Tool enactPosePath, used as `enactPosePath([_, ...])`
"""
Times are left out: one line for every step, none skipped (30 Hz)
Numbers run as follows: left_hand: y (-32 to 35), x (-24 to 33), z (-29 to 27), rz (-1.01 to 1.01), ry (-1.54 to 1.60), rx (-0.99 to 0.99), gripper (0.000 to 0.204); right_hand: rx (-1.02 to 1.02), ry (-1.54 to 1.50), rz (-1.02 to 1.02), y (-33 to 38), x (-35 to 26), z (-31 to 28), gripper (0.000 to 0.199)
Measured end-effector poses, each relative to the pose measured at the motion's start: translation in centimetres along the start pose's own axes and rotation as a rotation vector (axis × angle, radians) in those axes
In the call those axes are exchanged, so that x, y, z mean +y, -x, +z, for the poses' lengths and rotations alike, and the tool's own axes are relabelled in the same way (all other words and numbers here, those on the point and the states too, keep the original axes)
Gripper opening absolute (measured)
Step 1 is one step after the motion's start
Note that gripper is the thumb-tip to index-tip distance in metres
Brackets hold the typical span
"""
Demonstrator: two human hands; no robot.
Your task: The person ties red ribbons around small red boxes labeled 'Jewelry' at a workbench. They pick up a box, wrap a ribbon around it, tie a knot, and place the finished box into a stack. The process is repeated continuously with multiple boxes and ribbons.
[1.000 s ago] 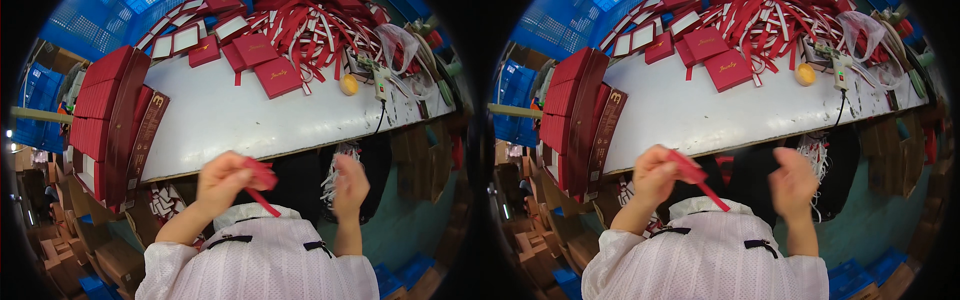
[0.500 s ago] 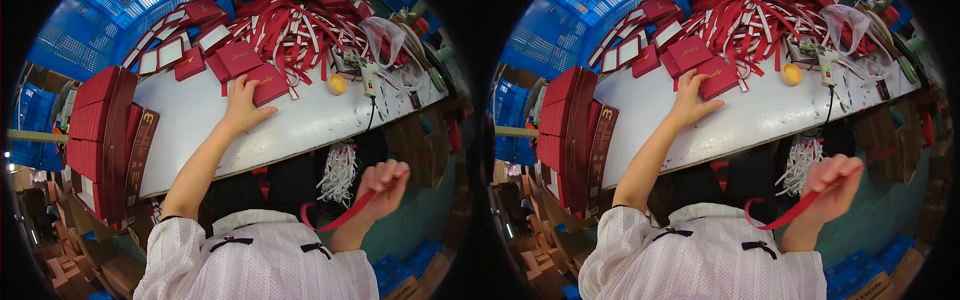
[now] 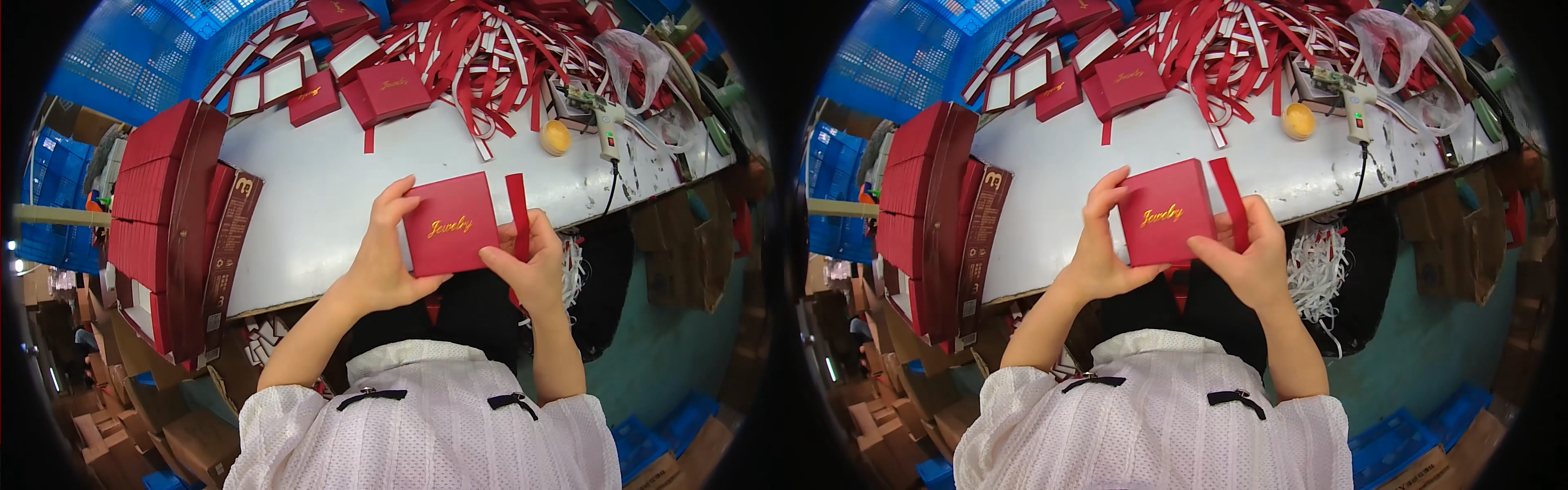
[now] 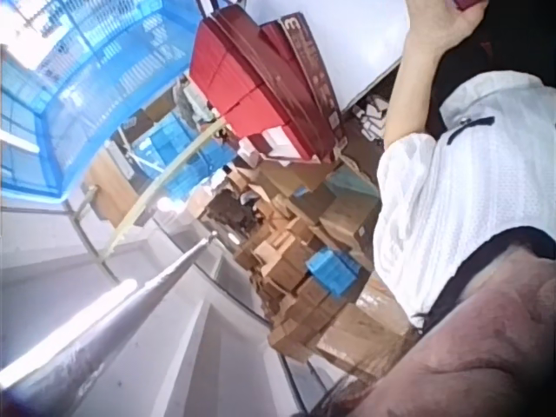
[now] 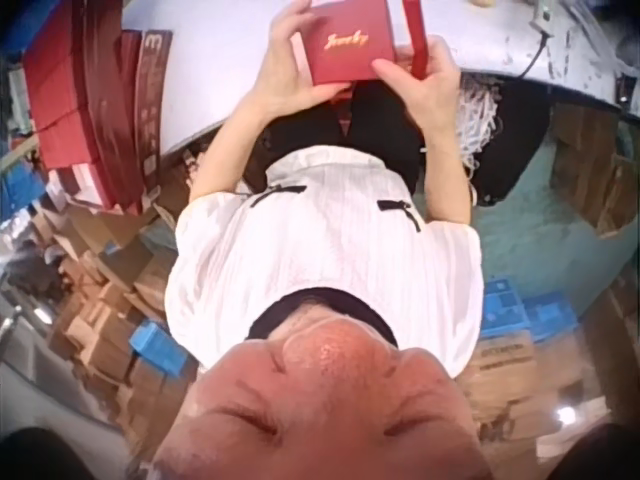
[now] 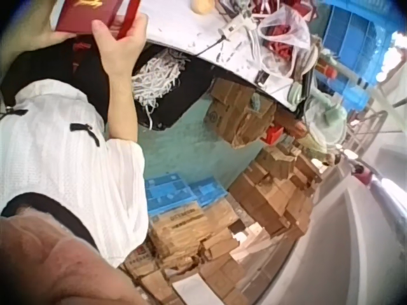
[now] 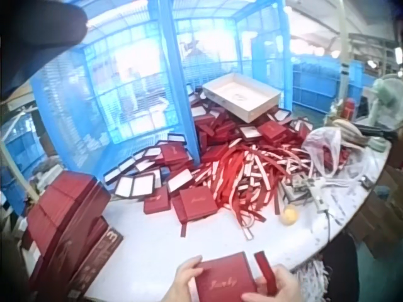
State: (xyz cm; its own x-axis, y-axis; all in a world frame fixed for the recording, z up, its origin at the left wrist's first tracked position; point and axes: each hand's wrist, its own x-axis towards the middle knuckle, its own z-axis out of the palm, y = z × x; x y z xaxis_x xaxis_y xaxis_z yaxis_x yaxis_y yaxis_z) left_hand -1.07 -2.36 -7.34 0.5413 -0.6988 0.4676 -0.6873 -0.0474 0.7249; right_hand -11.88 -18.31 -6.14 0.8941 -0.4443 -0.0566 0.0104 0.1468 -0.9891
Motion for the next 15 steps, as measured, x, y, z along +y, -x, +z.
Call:
enactPosePath([0.7, 0.0, 0.0, 0.02, 0.061, 0.087, 0.084, -0.041, -0.145, 0.017, 0.0, -0.3, 0.8, 0.026])
enactPosePath([1.1, 0.3, 0.2, -0.017, 0.21, 0.231, 0.08, -0.028, -0.203, 0.046, 0.1, -0.8, 1.4, 0.026])
enactPosePath([1.2, 0.9, 0.8, -0.052, 0.363, 0.373, 0.077, -0.01, -0.26, 0.075, 0.1, -1.2, 1.9, 0.026])
enactPosePath([1.4, 1.4, 1.3, -0.086, 0.517, 0.514, 0.073, 0.013, -0.318, 0.094, 0.1, -1.2, 2.5, 0.025])
enactPosePath([2.0, 1.8, 1.5, -0.203, 0.696, 0.468, 0.067, 0.036, -0.377, 0.113, 0.1, -1.1, 3.2, 0.024])
enactPosePath([3.0, 2.1, 1.8, -0.323, 0.871, 0.421, 0.061, 0.057, -0.436, 0.134, 0.1, -1.0, 3.6, 0.024])
enactPosePath([3.7, 2.2, 2.1, -0.442, 1.045, 0.367, 0.056, 0.044, -0.44, 0.148, 0.2, -0.8, 3.8, 0.021])
enactPosePath([3.9, 2.2, 2.7, -0.308, 1.054, 0.375, 0.037, 0.033, -0.445, 0.161, 0.2, -0.6, 4.0, 0.019])
enactPosePath([3.6, 2.5, 2.7, -0.314, 1.101, 0.418, 0.034, 0.028, -0.447, 0.177, 0.2, -0.2, 4.0, 0.016])
enactPosePath([2.8, 3.2, 2.3, -0.318, 1.142, 0.465, 0.031, 0.004, -0.355, 0.132, 0.1, 0.6, 3.3, 0.011])
enactPosePath([2.1, 3.6, 2.0, -0.322, 1.184, 0.512, 0.028, 0.076, -0.269, 0.114, 0.0, 0.8, 3.0, 0.014])
enactPosePath([1.6, 3.5, 1.6, -0.32, 1.07, 0.517, 0.026, 0.05, -0.09, -0.027, 0.2, 0.6, 2.2, 0.014])
enactPosePath([1.2, 3.8, 1.1, -0.359, 1.114, 0.498, 0.026, 0.017, 0.084, -0.164, 0.6, 0.1, 1.7, 0.015])
enactPosePath([0.9, 4.2, 0.6, -0.397, 1.159, 0.477, 0.027, -0.077, 0.122, -0.151, 1.2, -1.1, 1.6, 0.014])
enactPosePath([0.8, 4.6, 0.2, -0.435, 1.204, 0.459, 0.027, -0.173, 0.16, -0.138, 2.0, -2.4, 1.7, 0.012])
